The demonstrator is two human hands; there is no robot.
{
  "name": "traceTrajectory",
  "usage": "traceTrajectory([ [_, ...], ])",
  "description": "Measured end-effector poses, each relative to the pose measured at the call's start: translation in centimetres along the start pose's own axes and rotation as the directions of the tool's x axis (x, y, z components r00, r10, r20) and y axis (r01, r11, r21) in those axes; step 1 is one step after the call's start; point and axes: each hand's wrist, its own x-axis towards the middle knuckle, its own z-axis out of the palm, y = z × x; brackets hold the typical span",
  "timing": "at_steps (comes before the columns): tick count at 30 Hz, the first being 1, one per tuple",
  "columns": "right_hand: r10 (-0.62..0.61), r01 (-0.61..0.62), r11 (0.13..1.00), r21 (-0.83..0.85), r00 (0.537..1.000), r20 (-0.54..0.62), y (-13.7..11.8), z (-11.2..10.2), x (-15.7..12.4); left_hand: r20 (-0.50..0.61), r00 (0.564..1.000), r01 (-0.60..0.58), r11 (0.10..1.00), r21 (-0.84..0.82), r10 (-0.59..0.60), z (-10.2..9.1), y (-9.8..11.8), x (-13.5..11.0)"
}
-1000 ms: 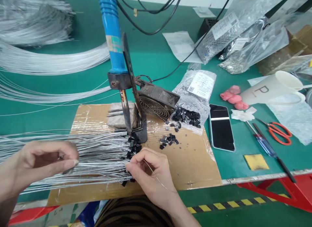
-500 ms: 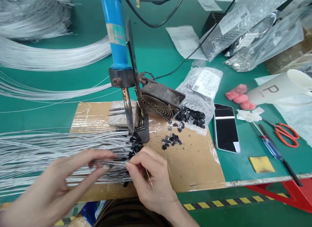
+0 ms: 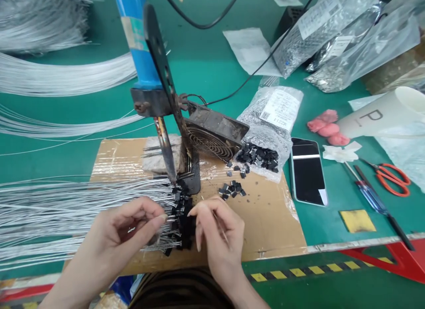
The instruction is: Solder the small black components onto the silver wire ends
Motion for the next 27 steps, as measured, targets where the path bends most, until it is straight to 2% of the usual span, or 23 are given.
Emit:
traceTrajectory([
  [2, 0.093, -0.100, 0.979, 0.176, 0.995, 0.048, 0.0, -0.2, 0.0, -0.016, 1.000, 0.006, 1.000, -0.008, -0.007, -0.2, -0.1, 0.0],
  [4, 0.148, -0.166, 0.956, 0.241, 0.985, 0.091, 0.0, -0.1, -0.1, -0.031, 1.000, -0.001, 1.000, -0.006, 0.001, -0.3, -0.1, 0.0],
  [10, 0.182, -0.195, 0.972, 0.135, 0.978, 0.100, -0.3, 1.6, -0.5, -0.062, 0.997, -0.042, 0.999, 0.014, 0.043, -0.2, 0.0, 0.1],
  [17, 0.273, -0.307, 0.902, 0.304, 0.950, 0.152, -0.1, 2.2, -0.5, -0.159, 0.986, -0.069, 0.995, -0.075, 0.056, 0.5, 1.1, -0.1],
  [20, 0.314, -0.349, 0.875, 0.335, 0.937, 0.155, 0.1, 2.2, -0.4, -0.208, 0.977, -0.059, 0.992, -0.108, 0.036, 0.9, 1.8, -0.3],
  [27, 0.336, -0.376, 0.854, 0.358, 0.926, 0.172, 0.1, 2.1, -0.4, -0.225, 0.972, -0.083, 0.994, -0.067, 0.066, 1.3, 2.0, -0.5],
])
